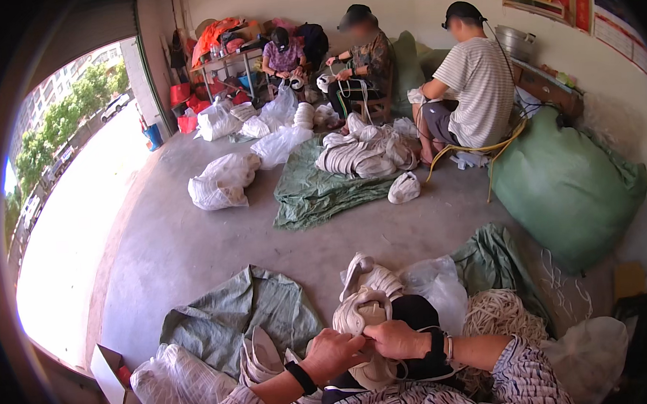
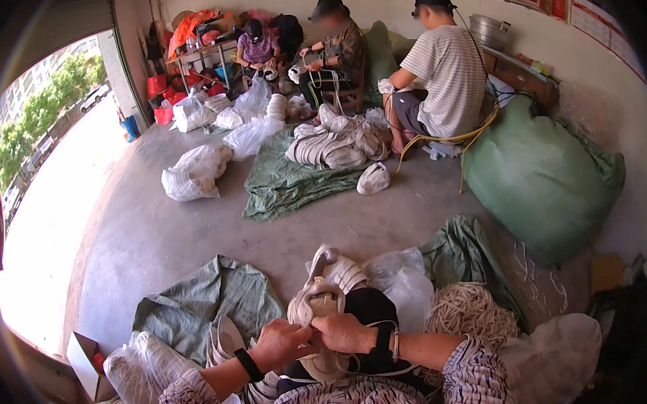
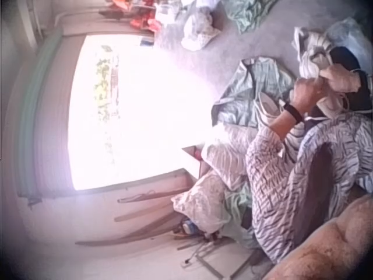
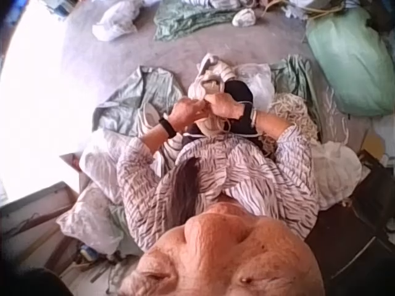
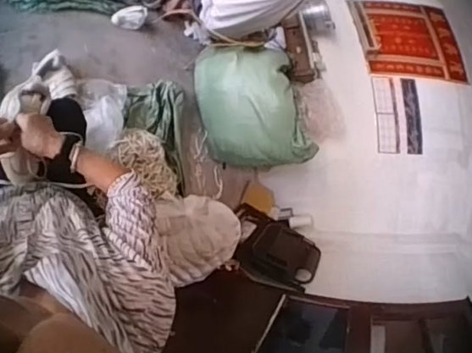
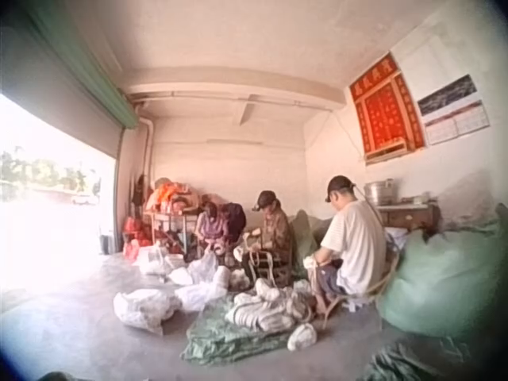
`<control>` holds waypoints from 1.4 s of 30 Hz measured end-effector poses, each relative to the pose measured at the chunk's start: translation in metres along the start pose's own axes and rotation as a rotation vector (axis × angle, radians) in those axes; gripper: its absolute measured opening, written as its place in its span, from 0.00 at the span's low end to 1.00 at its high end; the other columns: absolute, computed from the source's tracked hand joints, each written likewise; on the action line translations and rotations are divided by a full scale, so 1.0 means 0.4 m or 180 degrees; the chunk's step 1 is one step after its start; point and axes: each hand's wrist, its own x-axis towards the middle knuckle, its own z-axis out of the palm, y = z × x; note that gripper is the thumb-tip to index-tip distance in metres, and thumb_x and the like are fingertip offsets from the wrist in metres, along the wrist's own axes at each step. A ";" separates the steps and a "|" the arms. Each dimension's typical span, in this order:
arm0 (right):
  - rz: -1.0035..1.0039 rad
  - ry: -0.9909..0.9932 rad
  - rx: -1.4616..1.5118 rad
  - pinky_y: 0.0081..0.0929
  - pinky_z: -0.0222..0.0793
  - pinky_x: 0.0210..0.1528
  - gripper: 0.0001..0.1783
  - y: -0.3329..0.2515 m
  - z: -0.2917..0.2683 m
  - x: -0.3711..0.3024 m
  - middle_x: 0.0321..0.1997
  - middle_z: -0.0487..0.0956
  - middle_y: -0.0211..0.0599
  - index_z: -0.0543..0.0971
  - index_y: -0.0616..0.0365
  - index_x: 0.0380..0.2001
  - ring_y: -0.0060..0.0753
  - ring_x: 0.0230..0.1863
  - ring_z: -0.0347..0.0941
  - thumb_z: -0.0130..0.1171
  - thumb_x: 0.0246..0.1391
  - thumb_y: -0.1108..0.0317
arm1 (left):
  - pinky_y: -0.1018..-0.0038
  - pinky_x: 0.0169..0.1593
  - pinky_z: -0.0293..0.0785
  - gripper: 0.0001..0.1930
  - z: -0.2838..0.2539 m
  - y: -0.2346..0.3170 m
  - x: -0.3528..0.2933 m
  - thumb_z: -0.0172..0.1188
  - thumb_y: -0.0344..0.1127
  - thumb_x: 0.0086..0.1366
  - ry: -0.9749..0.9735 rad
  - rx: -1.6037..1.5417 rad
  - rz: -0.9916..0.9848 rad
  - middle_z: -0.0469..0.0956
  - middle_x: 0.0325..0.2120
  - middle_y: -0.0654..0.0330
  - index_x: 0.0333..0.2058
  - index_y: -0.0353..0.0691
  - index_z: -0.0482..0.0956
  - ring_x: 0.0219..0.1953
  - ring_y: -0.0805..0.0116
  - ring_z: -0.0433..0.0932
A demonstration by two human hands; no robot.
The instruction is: The recorder is lacing a tan sneaker while sitting on the floor among several bags of shoe parts and other workers.
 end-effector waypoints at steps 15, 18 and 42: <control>0.0401 0.0919 0.2007 0.15 0.64 0.23 0.10 -0.072 -0.236 0.039 0.23 0.74 0.28 0.74 0.65 0.35 0.13 0.20 0.67 0.45 0.62 0.70 | 0.81 0.42 0.70 0.11 -0.029 0.069 0.149 0.51 0.32 0.67 0.1442 -0.3540 -0.1398 0.79 0.32 0.62 0.39 0.29 0.76 0.34 0.79 0.74; 0.0714 0.0942 0.2282 0.15 0.68 0.28 0.14 -0.037 -0.228 0.036 0.30 0.77 0.30 0.76 0.64 0.40 0.14 0.26 0.70 0.44 0.63 0.66 | 0.84 0.38 0.69 0.10 -0.014 0.081 0.147 0.54 0.32 0.66 0.1926 -0.3779 -0.1388 0.77 0.28 0.65 0.39 0.29 0.77 0.32 0.80 0.72; 0.0877 0.3233 0.4679 0.36 0.75 0.33 0.17 0.257 -1.107 -0.061 0.28 0.79 0.42 0.74 0.53 0.38 0.39 0.28 0.76 0.42 0.63 0.54 | 0.55 0.58 0.55 0.28 0.098 0.096 0.014 0.70 0.40 0.41 0.0491 -0.0220 -0.0758 0.50 0.65 0.55 0.44 0.46 0.75 0.63 0.52 0.52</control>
